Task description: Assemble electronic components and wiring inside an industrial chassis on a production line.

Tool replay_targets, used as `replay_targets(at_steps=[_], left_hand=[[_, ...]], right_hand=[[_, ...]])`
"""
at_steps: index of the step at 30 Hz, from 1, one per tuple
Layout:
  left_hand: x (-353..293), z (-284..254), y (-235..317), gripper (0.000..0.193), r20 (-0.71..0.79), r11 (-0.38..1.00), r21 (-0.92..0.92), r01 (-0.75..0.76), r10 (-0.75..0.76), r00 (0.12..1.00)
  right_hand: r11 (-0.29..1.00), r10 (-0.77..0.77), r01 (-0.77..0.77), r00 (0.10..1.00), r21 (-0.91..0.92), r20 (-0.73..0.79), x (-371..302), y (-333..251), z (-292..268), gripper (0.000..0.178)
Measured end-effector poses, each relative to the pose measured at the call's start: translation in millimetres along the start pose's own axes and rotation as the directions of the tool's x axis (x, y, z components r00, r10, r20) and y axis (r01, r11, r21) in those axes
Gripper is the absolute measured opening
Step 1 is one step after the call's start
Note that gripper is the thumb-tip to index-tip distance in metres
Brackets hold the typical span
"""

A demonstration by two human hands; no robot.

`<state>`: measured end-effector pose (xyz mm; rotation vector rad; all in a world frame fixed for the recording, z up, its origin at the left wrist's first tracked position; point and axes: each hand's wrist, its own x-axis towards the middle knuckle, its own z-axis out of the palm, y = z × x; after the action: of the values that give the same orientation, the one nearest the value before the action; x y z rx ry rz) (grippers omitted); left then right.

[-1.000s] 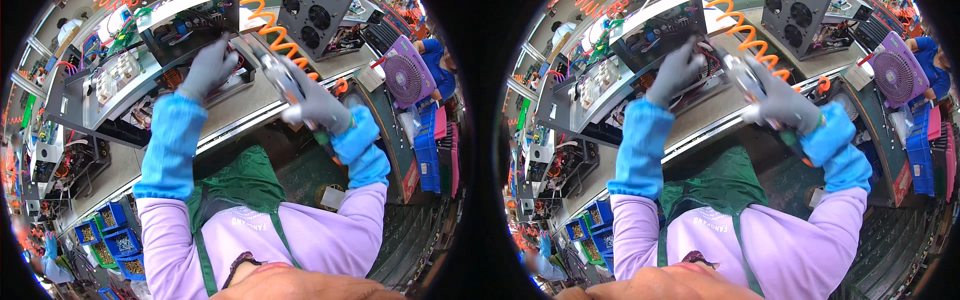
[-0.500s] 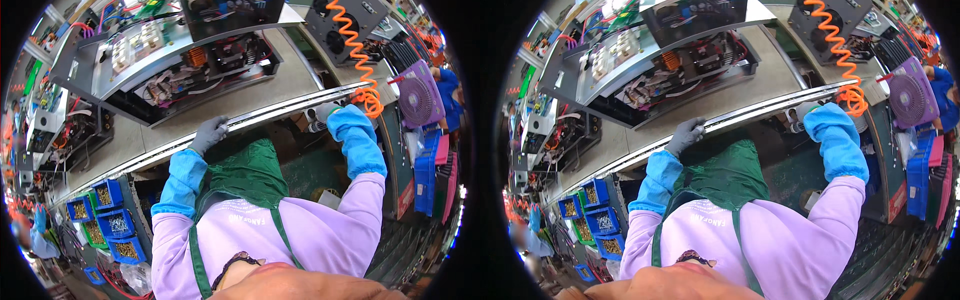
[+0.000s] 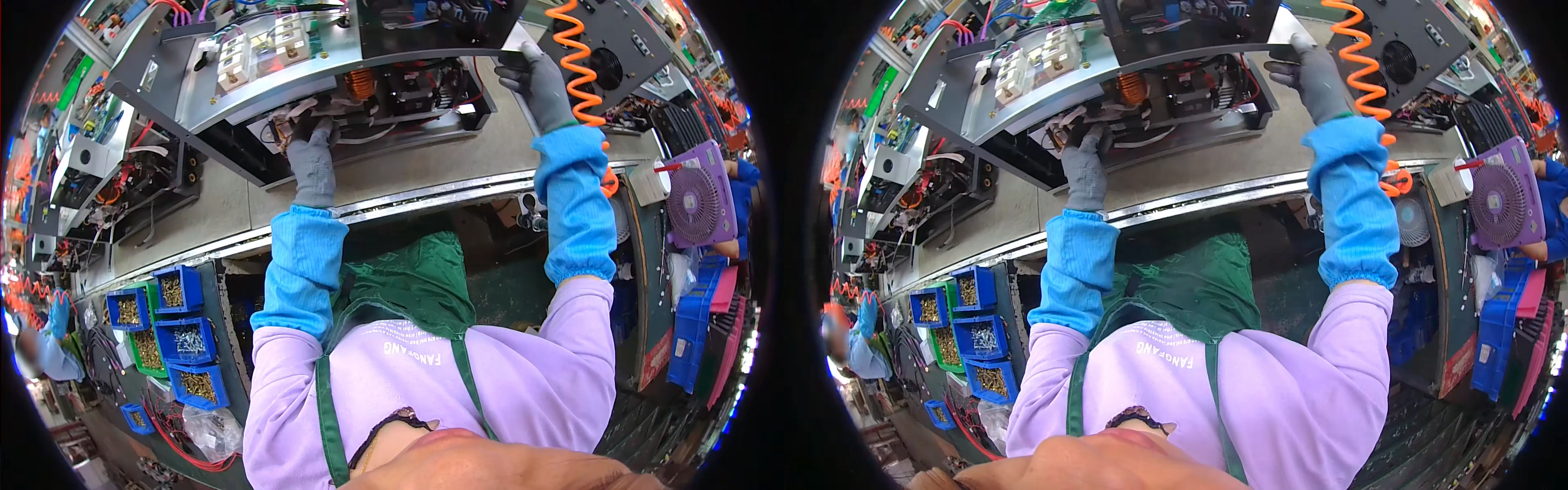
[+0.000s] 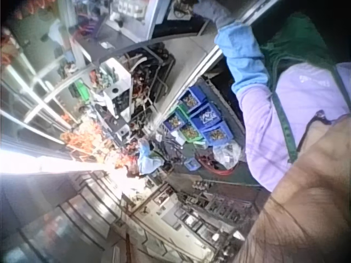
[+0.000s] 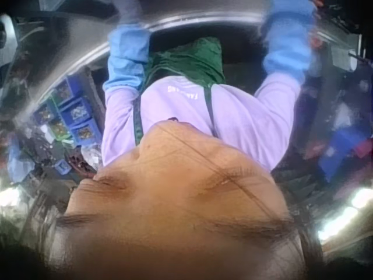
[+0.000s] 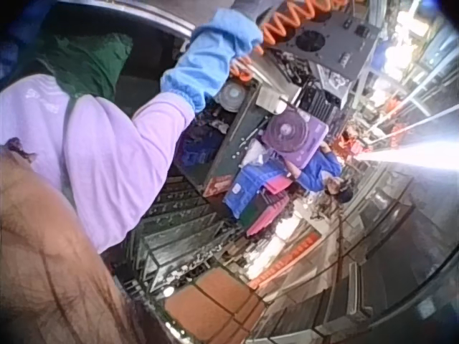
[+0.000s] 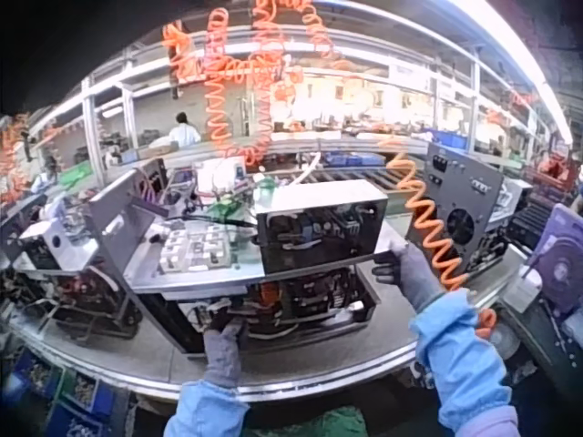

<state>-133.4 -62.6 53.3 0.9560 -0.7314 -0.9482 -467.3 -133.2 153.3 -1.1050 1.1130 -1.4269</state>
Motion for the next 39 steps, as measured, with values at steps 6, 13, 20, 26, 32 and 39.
replay_targets(at_steps=[6,13,20,26,32,39], left_hand=[[6.0,9.3,3.2,0.022,0.094,0.987,0.084,0.135,-0.143,0.985],[24.0,11.7,-23.0,0.029,-0.007,0.911,0.411,-0.035,0.041,0.999],[8.6,32.0,-14.1,0.041,-0.109,0.980,0.193,-0.050,0.072,0.991],[34.5,23.0,-10.7,0.024,0.341,0.185,0.921,-0.343,0.044,0.939],[1.1,-4.5,-12.7,0.022,0.349,0.460,0.809,-0.366,0.126,0.929],[15.1,-35.3,27.1,0.033,0.108,0.578,0.703,-0.416,0.491,0.865]], right_hand=[[0.978,0.062,-0.077,0.995,-0.193,-0.084,0.1,-8.8,1.6,0.034],[0.964,0.080,-0.097,0.994,-0.246,-0.077,-2.9,-10.6,-1.2,0.043],[0.981,0.073,-0.091,0.992,-0.173,-0.108,-6.9,-9.8,0.3,0.043],[0.992,0.059,-0.066,0.996,-0.111,-0.065,-2.4,-5.4,2.8,0.040],[0.989,0.113,-0.122,0.988,-0.082,-0.110,-2.6,-5.9,-2.4,0.039],[0.990,0.094,-0.110,0.980,-0.085,-0.178,-3.1,-5.5,-0.4,0.040]])
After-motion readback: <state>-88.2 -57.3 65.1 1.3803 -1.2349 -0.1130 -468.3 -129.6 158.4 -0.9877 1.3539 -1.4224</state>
